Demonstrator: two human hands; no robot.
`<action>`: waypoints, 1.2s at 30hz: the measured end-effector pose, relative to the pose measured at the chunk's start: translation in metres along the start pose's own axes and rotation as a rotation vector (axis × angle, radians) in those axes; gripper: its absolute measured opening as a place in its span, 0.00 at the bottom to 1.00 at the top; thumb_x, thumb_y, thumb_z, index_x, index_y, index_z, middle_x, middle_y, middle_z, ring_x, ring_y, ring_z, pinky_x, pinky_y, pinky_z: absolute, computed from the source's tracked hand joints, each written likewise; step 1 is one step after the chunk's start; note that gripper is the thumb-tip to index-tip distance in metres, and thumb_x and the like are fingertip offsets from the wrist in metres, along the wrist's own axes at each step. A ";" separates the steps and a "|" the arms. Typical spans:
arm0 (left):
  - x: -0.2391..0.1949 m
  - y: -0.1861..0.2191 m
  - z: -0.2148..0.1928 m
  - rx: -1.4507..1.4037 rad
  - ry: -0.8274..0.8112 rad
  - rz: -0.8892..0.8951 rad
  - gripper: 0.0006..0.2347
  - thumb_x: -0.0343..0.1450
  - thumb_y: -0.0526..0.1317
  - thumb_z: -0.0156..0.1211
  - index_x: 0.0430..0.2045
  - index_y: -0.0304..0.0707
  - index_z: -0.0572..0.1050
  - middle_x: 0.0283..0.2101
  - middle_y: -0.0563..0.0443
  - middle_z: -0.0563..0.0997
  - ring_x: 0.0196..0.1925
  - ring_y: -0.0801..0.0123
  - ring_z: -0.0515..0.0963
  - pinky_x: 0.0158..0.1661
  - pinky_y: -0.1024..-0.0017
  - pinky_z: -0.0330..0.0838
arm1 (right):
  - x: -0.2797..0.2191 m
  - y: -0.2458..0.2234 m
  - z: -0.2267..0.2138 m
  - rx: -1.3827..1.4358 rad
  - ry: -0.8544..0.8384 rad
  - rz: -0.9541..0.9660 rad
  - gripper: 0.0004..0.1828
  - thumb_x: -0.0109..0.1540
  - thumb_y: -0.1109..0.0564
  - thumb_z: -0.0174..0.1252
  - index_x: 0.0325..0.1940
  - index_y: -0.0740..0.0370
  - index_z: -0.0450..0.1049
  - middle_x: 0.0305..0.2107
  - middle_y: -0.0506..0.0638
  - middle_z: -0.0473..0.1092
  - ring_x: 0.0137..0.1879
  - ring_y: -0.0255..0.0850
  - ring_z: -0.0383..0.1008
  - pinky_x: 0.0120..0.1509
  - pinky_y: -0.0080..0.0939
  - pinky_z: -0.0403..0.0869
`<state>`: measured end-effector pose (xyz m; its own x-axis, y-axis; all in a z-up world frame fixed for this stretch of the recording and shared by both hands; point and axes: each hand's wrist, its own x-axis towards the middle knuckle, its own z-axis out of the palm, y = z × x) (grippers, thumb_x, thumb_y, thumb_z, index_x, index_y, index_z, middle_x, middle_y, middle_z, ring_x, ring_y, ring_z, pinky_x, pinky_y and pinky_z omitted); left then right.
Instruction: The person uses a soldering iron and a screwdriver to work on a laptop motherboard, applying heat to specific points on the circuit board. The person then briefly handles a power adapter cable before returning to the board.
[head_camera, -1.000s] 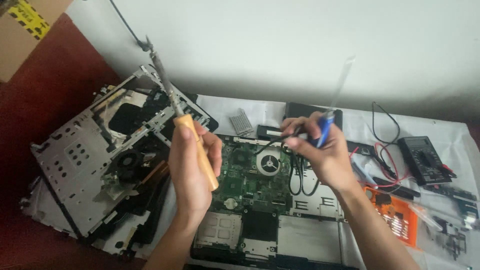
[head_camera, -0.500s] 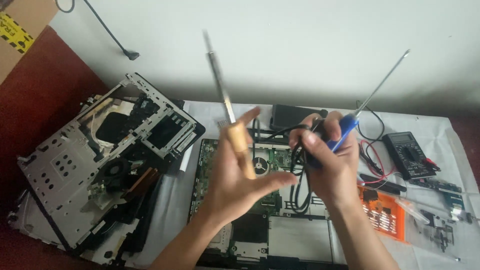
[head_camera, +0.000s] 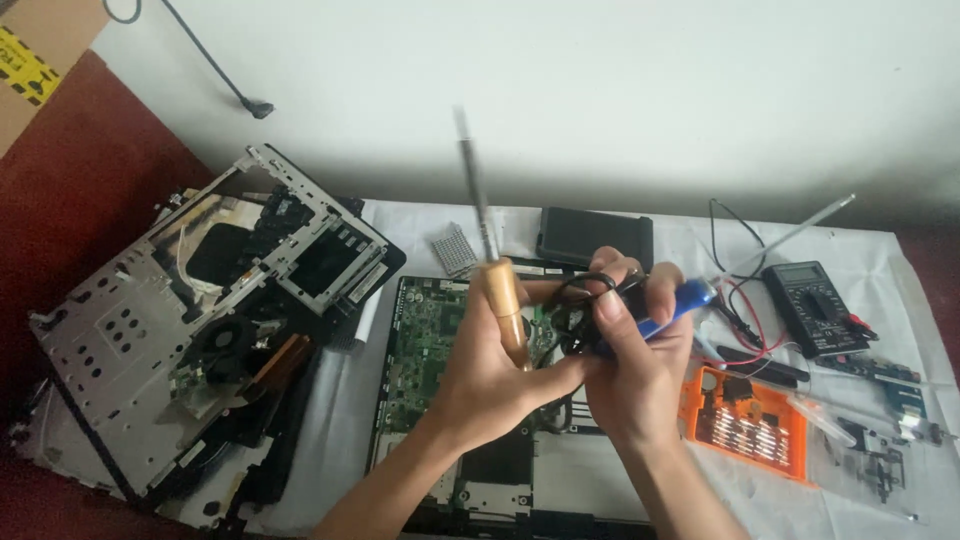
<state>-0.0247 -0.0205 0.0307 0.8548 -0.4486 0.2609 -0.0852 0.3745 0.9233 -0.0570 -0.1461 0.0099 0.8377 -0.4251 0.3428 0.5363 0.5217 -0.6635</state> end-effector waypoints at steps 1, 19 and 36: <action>0.000 0.004 -0.001 0.107 0.009 -0.032 0.23 0.60 0.35 0.71 0.48 0.34 0.66 0.48 0.44 0.79 0.55 0.63 0.81 0.56 0.68 0.76 | -0.001 0.002 0.000 -0.018 0.017 -0.008 0.20 0.63 0.67 0.59 0.36 0.48 0.56 0.38 0.44 0.68 0.60 0.40 0.62 0.66 0.39 0.63; -0.011 -0.021 0.003 -0.099 0.028 -0.002 0.21 0.62 0.29 0.70 0.40 0.37 0.61 0.49 0.41 0.80 0.55 0.60 0.82 0.57 0.65 0.80 | -0.016 0.007 0.021 -0.195 0.292 -0.171 0.21 0.66 0.66 0.58 0.38 0.47 0.52 0.42 0.52 0.68 0.54 0.38 0.69 0.62 0.35 0.68; -0.068 0.074 -0.160 0.257 0.491 -0.170 0.14 0.77 0.45 0.45 0.48 0.34 0.72 0.39 0.45 0.82 0.43 0.59 0.84 0.46 0.68 0.83 | 0.095 0.007 0.082 -0.103 -0.028 -0.153 0.22 0.67 0.62 0.68 0.39 0.50 0.57 0.43 0.52 0.69 0.56 0.51 0.79 0.69 0.57 0.83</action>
<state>-0.0070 0.1673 0.0359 0.9995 -0.0327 -0.0017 0.0047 0.0933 0.9956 0.0344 -0.1224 0.0923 0.7506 -0.4719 0.4626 0.6454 0.3733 -0.6664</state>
